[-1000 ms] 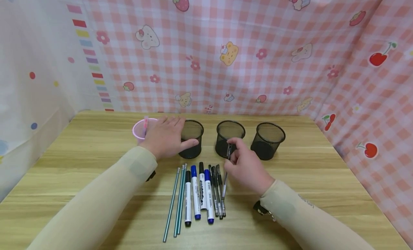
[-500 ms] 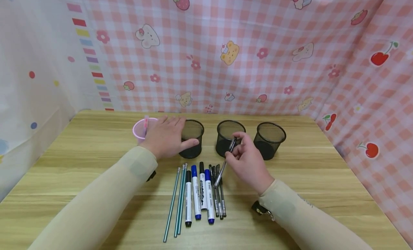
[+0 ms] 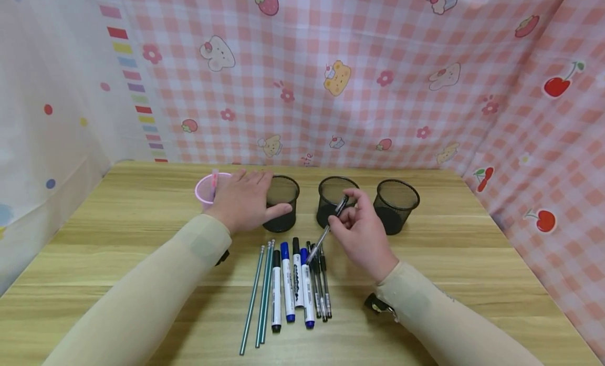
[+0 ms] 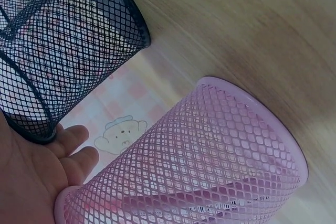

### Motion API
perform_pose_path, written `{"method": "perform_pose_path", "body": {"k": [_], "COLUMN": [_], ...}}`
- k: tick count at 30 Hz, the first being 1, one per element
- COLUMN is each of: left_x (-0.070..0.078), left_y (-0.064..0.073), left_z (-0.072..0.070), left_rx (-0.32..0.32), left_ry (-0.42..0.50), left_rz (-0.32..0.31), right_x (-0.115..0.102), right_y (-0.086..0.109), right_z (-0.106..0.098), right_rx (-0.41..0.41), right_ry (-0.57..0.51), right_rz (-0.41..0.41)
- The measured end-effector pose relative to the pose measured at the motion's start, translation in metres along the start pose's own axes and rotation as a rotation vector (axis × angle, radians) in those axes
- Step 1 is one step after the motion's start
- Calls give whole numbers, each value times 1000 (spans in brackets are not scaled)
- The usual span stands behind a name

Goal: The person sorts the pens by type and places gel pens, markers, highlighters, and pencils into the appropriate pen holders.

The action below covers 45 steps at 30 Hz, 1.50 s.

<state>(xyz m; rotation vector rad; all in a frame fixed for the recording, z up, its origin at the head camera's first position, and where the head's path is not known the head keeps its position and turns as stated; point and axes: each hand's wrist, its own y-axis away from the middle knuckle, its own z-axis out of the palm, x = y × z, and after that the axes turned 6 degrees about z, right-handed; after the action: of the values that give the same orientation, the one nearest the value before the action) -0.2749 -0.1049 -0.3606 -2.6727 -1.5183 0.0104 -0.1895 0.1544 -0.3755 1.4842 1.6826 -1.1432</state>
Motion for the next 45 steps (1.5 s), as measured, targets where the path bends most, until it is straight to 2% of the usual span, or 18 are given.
{"method": "perform_pose_path", "body": {"k": [20,27,35,45], "left_x": [0,-1,0,0], "left_y": [-1,-1,0,-1], "left_z": [1,1,1,0], "left_rx": [-1,2,9,-1], "left_ry": [-5,4,4,-17], "left_rz": [0,0,0,6], "right_x": [-5,-6,-4,-10], "right_y": [-12,-18,-29,-34], "right_z": [10,14,21,28], "right_rx": [109,182,283,368], "right_ry": [-204,-247,-352,-430], "right_rz": [18,23,41,38]}}
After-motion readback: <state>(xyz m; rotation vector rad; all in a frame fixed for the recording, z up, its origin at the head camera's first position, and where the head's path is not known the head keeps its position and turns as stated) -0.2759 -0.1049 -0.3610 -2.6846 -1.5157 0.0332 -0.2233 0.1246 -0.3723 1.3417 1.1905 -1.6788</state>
